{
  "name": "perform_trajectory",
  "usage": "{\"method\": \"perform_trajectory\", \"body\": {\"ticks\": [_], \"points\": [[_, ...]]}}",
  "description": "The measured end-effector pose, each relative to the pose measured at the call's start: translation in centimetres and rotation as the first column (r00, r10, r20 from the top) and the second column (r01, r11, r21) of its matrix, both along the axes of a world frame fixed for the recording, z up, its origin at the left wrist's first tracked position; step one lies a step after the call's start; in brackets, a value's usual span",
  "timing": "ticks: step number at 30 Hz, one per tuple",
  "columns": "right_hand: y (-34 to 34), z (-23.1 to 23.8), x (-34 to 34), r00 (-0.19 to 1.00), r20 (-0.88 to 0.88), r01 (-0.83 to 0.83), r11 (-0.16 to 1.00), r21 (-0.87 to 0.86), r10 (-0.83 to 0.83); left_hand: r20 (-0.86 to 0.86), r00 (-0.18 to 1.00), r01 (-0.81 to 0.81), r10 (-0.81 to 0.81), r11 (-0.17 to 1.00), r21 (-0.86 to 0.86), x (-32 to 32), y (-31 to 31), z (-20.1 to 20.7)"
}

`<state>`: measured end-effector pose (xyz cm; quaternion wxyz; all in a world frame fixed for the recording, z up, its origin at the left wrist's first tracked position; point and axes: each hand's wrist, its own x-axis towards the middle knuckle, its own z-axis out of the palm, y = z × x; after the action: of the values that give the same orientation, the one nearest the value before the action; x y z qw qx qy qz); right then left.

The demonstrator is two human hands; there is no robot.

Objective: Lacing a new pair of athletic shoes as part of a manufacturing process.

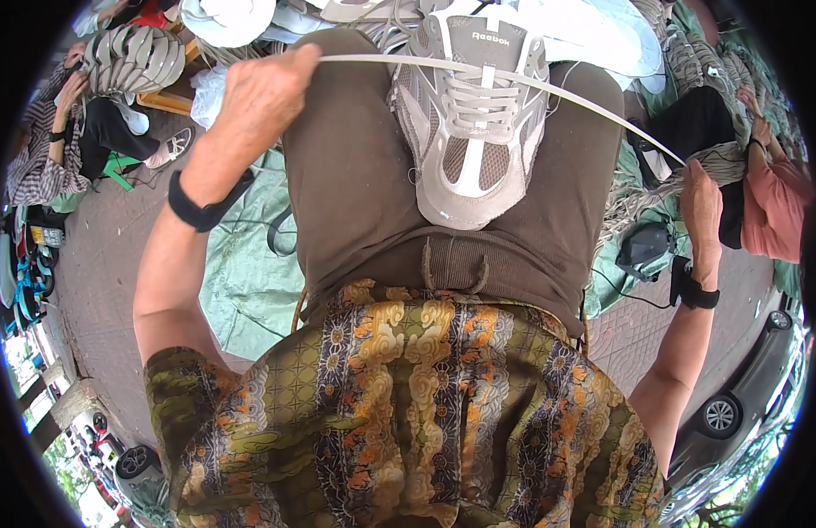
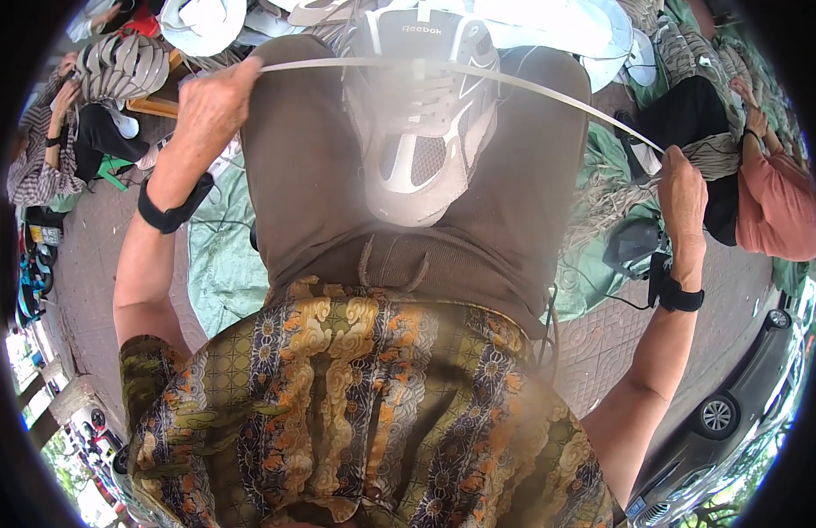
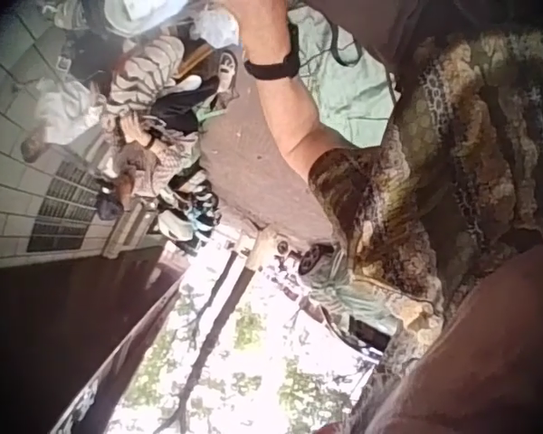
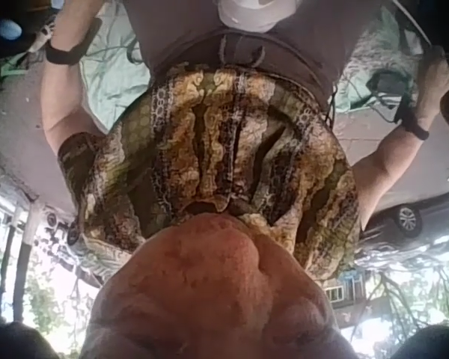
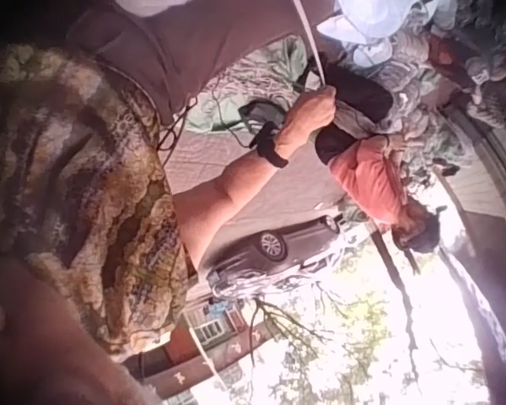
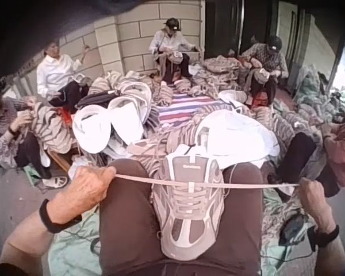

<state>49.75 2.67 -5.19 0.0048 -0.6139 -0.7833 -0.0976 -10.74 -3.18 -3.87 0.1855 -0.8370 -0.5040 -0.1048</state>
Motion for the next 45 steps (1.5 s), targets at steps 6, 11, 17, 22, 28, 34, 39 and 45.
{"method": "perform_trajectory", "body": {"ticks": [6, 11, 17, 22, 28, 34, 39, 45], "points": [[-1.5, -3.1, 9.8, 0.977, -0.146, 0.164, 0.985, 0.053, -0.155, -0.117, 0.965, -0.248, 0.236, 0.963, -0.103, -6.7, -3.8, -0.8], [-4.4, -4.5, 16.0, 0.952, -0.159, 0.279, 0.955, 0.106, -0.261, -0.087, 0.959, -0.277, 0.27, 0.957, -0.083, -8.2, -4.3, -1.6], [-7.5, -5.0, 20.7, 0.895, -0.195, 0.426, 0.899, 0.104, -0.402, -0.104, 0.882, -0.467, 0.459, 0.88, -0.084, -20.3, -6.2, -4.9], [-9.7, -4.7, 20.9, 0.885, -0.233, 0.44, 0.887, 0.143, -0.402, -0.053, 0.796, -0.603, 0.602, 0.784, -0.149, -24.7, -10.8, -5.9], [-7.7, 1.5, 4.2, 0.753, -0.657, 0.137, 0.984, 0.11, -0.032, -0.042, 0.765, -0.64, 0.642, 0.752, -0.158, -27.2, -14.7, -9.5], [-5.5, 5.6, -15.3, 0.365, -0.925, -0.294, 0.956, -0.006, 0.107, -0.035, 0.717, -0.676, 0.697, 0.681, -0.283, -27.7, -15.9, -13.4], [-0.4, 2.8, -23.1, 0.207, -0.961, -0.396, 0.914, 0.089, 0.183, -0.046, 0.685, -0.701, 0.727, 0.64, -0.315, -26.3, -16.4, -14.3], [0.6, -1.2, -24.1, 0.192, -0.981, -0.356, 0.934, -0.033, 0.038, -0.009, 0.64, -0.734, 0.769, 0.607, -0.304, -25.9, -17.2, -15.9]]}}
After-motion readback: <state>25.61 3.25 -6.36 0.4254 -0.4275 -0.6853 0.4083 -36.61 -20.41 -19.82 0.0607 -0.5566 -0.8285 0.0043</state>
